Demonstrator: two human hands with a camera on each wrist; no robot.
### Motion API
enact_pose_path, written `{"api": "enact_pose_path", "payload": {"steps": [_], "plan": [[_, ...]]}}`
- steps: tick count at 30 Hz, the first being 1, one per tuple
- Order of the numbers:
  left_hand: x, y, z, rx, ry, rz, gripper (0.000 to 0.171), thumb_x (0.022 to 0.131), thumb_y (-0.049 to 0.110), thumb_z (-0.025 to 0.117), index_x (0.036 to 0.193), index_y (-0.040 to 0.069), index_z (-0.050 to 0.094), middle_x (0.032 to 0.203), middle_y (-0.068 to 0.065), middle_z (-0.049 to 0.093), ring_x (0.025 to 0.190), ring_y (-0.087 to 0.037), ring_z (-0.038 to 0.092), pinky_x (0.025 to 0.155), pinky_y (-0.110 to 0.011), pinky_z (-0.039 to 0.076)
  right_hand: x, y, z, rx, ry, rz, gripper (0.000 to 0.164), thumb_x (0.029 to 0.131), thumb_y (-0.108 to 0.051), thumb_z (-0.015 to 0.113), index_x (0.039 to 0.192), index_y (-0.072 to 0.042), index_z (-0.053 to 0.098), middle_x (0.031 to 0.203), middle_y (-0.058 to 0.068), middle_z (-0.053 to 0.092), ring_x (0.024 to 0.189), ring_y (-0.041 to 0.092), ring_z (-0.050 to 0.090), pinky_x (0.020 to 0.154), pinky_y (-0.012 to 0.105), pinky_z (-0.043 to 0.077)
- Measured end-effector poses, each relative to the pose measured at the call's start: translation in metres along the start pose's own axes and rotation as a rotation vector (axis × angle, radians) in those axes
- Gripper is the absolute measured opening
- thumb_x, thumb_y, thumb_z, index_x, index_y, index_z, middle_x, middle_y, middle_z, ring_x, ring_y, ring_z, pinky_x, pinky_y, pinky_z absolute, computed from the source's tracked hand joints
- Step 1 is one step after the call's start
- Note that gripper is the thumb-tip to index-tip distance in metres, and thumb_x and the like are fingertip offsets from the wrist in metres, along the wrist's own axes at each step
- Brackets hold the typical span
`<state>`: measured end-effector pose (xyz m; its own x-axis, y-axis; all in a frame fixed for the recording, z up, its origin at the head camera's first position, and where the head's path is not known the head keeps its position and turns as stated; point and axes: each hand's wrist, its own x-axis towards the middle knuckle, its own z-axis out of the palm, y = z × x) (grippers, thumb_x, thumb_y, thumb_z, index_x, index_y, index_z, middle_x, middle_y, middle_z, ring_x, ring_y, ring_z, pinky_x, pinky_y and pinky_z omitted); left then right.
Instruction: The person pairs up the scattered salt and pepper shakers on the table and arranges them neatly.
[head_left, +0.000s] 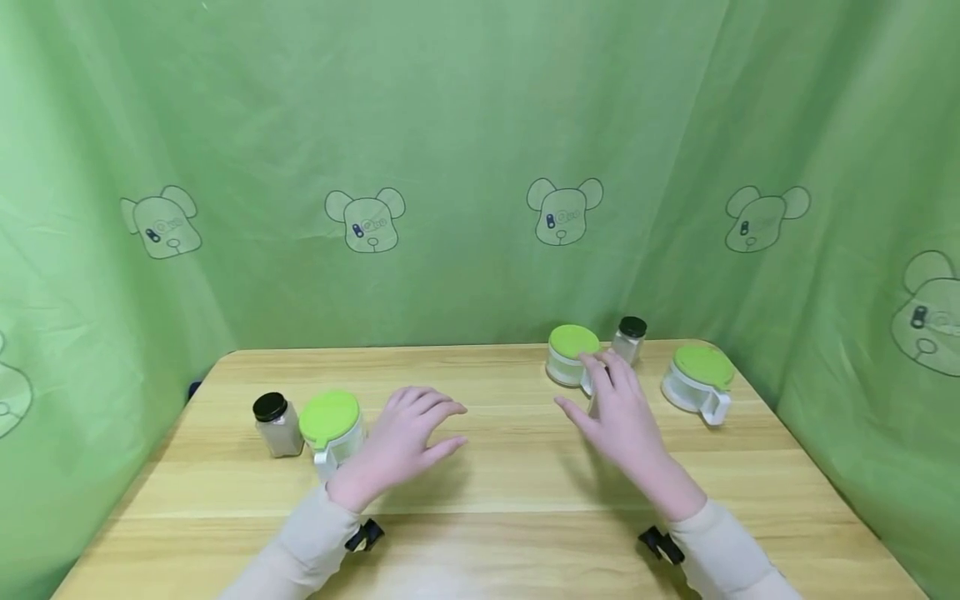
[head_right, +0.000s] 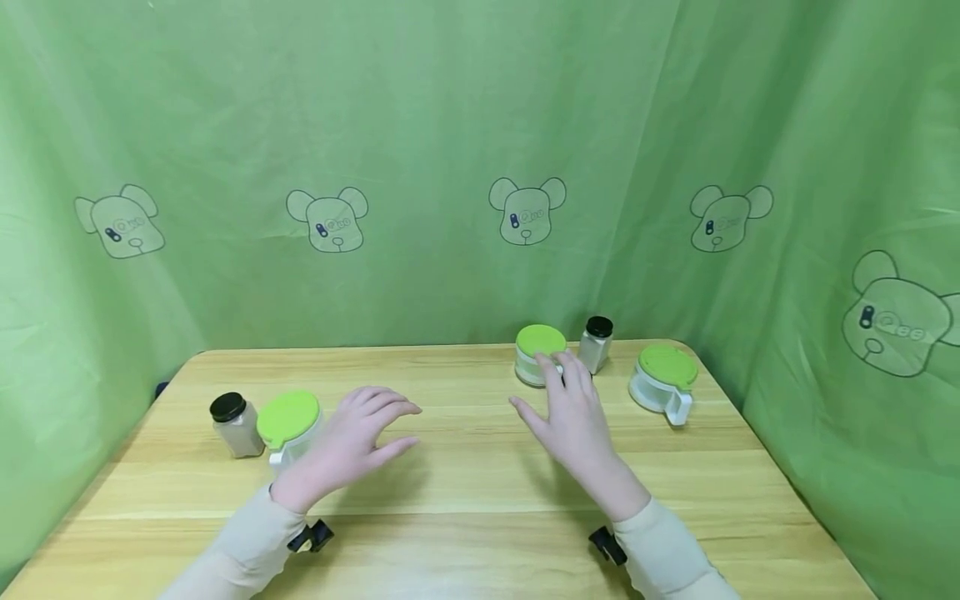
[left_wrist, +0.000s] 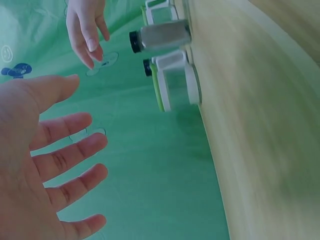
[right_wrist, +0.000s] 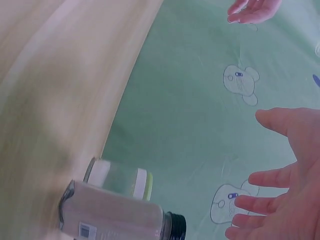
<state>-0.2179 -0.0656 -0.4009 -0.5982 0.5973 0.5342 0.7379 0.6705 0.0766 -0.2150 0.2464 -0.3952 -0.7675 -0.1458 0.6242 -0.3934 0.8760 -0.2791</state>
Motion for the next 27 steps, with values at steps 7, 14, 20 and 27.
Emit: {"api": "enact_pose_path", "payload": {"steps": [7,14,20,27], "plan": [[0.019,0.011,0.007,-0.033,-0.018,-0.013,0.04,0.09,0.044,0.065,0.121,0.019,0.064,0.117,0.002,0.068,0.114,-0.02,0.058,0.105,-0.044,0.042,0.004,0.01,-0.006,0.023,0.018,0.026,0.07,0.081,-0.031,0.076,0.134,0.006,0.048,0.138,0.028,0.044,0.131,0.046,0.038,0.111,0.062,0.032],[0.037,0.024,0.01,-0.102,-0.042,-0.044,0.042,0.091,0.045,0.063,0.124,0.019,0.063,0.121,0.002,0.067,0.116,-0.019,0.057,0.106,-0.045,0.041,0.008,0.021,-0.02,0.068,0.008,0.109,0.069,0.086,-0.03,0.072,0.139,0.004,0.044,0.144,0.03,0.039,0.134,0.049,0.033,0.11,0.066,0.027],[0.053,0.034,0.019,-0.129,-0.07,-0.054,0.044,0.093,0.049,0.059,0.127,0.021,0.061,0.125,0.003,0.065,0.12,-0.018,0.055,0.108,-0.043,0.04,0.013,0.029,-0.03,0.1,0.066,0.141,0.066,0.086,-0.024,0.072,0.139,0.005,0.045,0.139,0.032,0.041,0.131,0.051,0.034,0.107,0.068,0.028],[0.075,0.048,0.028,-0.151,-0.086,-0.085,0.046,0.093,0.05,0.059,0.13,0.023,0.059,0.129,0.004,0.064,0.124,-0.018,0.054,0.109,-0.043,0.039,0.017,0.043,-0.041,0.106,0.043,0.224,0.069,0.092,-0.033,0.066,0.144,0.004,0.039,0.143,0.032,0.035,0.132,0.052,0.032,0.107,0.07,0.027]]}}
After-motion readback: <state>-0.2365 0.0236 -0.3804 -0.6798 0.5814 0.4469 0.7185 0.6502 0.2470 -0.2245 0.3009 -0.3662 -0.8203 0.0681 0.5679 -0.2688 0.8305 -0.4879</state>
